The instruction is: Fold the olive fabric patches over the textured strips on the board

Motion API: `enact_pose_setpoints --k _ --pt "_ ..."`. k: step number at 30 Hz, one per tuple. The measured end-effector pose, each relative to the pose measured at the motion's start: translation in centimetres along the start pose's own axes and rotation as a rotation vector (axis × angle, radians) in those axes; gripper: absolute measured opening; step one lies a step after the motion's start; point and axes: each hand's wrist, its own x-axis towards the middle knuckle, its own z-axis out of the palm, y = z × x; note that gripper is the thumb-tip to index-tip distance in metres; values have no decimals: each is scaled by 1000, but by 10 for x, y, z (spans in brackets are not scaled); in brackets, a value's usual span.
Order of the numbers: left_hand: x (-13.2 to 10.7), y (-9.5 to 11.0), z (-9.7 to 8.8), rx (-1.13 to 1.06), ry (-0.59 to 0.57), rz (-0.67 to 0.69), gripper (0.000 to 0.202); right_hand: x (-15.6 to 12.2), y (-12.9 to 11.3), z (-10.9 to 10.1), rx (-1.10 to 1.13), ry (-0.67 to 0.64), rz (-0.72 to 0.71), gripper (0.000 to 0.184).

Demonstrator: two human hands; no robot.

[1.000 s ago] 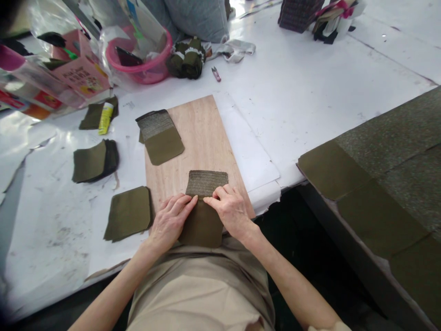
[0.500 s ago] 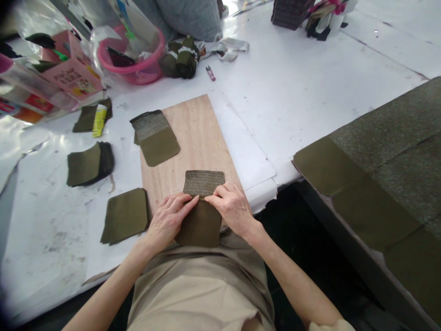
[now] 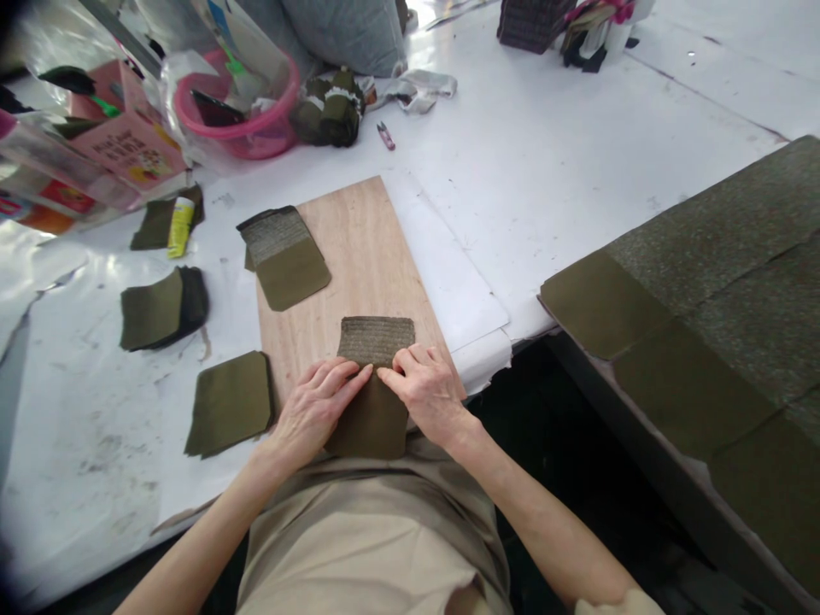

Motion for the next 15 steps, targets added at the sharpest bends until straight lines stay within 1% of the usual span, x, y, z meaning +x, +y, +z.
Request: enact_pose_setpoints --k 3,6,10,15 --pt "-1 -2 8 9 54 6 43 -1 5 1 34 8 4 18" --pt "-2 -3 12 -13 74 2 43 -3 11 -1 90 32 37 18" --pt "0 -3 10 -30 53 -14 44 -6 15 -2 145 40 53 17" --pt "2 1 6 12 16 -16 49 -9 13 0 124 26 59 21"
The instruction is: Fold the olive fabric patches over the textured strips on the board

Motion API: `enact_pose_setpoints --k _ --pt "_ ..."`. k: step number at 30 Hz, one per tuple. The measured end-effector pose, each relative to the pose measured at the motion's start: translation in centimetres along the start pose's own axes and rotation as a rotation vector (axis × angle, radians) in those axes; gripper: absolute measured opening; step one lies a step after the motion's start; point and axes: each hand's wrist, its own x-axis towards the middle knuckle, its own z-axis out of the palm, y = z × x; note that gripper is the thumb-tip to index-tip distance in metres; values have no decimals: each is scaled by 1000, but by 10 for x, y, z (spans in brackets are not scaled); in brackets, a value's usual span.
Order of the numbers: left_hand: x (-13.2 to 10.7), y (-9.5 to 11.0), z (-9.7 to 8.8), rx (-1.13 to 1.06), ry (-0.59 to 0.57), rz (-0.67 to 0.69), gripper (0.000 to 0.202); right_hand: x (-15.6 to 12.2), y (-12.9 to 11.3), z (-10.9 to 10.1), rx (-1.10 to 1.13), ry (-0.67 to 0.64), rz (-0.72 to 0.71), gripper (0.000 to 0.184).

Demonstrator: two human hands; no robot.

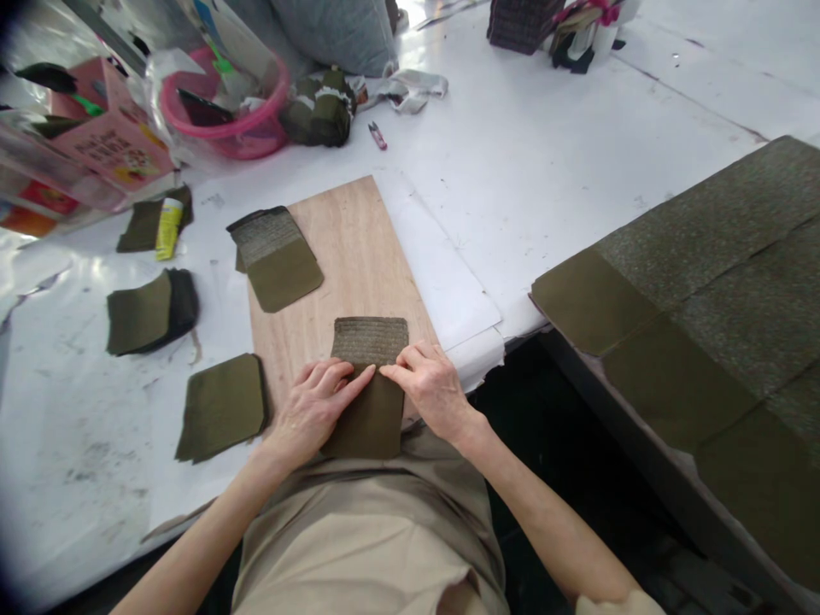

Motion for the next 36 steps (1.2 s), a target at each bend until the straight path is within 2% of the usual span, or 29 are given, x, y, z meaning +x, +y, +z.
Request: enact_pose_setpoints --k 8,17,21,27,36 --pt "3 4 -3 -6 -21 19 47 -5 1 -1 -8 -4 -18 24" --pt "9 4 -10 -21 -56 36 48 -5 1 -5 4 40 18 19" --pt "10 5 -11 -50 -46 41 47 -6 4 -6 7 35 -18 17" --pt "13 3 -11 -70 -93 68 44 -7 6 -7 14 45 -26 17" --pt "13 2 -8 -84 -62 74 45 -9 5 -5 -51 42 -46 18"
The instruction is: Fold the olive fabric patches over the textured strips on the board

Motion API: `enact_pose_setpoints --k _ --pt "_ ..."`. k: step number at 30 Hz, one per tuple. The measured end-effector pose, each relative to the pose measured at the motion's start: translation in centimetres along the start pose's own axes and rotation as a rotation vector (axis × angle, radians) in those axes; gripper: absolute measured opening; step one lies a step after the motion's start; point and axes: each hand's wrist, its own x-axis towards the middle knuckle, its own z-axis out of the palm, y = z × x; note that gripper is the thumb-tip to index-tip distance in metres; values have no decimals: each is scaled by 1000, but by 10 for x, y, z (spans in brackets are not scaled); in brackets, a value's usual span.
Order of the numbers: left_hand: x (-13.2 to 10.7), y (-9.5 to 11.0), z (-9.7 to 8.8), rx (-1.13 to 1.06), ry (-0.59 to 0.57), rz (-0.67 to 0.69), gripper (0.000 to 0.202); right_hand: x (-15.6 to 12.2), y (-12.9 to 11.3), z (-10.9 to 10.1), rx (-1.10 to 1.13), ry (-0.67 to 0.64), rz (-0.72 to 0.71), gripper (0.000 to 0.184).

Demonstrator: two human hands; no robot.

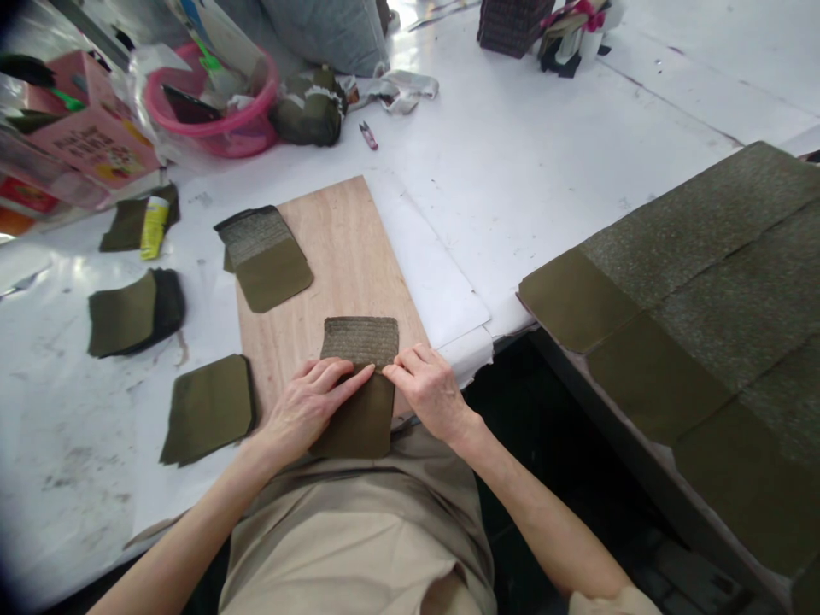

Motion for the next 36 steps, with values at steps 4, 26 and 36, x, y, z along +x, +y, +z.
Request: enact_pose_setpoints --k 4,26,36 --pt "2 1 -2 40 -7 5 46 -1 1 0 -5 -4 -23 21" --pt "-4 7 2 141 79 74 40 11 -11 -3 90 -48 245 8" --pt "-8 6 10 63 150 2 36 9 0 -10 376 -32 267 10"
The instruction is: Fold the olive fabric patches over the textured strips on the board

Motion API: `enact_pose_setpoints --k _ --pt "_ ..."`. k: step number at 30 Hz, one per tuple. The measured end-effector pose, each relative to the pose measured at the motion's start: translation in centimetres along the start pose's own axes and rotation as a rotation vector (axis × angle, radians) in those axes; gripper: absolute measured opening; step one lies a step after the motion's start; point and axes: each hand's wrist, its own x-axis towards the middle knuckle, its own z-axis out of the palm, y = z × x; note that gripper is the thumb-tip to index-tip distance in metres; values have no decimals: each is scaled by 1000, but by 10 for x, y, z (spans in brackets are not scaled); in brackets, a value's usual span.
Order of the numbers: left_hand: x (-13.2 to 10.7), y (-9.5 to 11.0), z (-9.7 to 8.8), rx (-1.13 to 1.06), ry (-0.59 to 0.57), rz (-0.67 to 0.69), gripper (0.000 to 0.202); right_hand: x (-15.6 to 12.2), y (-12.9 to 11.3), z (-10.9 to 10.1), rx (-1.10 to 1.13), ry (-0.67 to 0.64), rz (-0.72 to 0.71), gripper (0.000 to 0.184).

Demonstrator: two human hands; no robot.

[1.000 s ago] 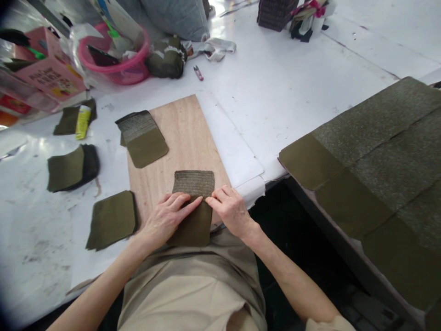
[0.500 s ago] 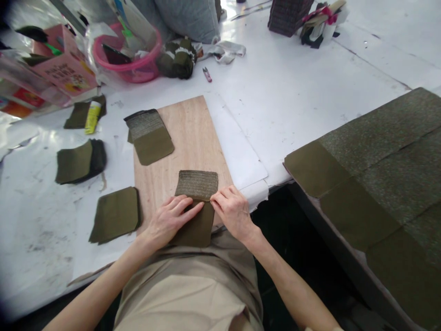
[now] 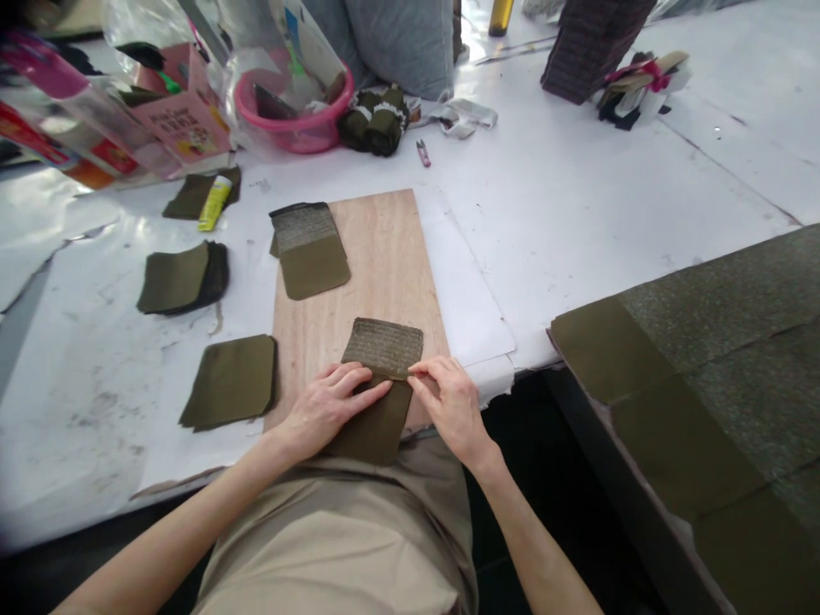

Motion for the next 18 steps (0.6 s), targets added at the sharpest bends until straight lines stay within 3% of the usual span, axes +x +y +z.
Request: enact_pose_setpoints --k 8,18 --pt "-9 12 0 -32 130 -59 31 5 -8 20 -385 -10 -236 16" --pt "-14 16 6 -51 135 -117 32 12 -14 28 -477 33 -292 11"
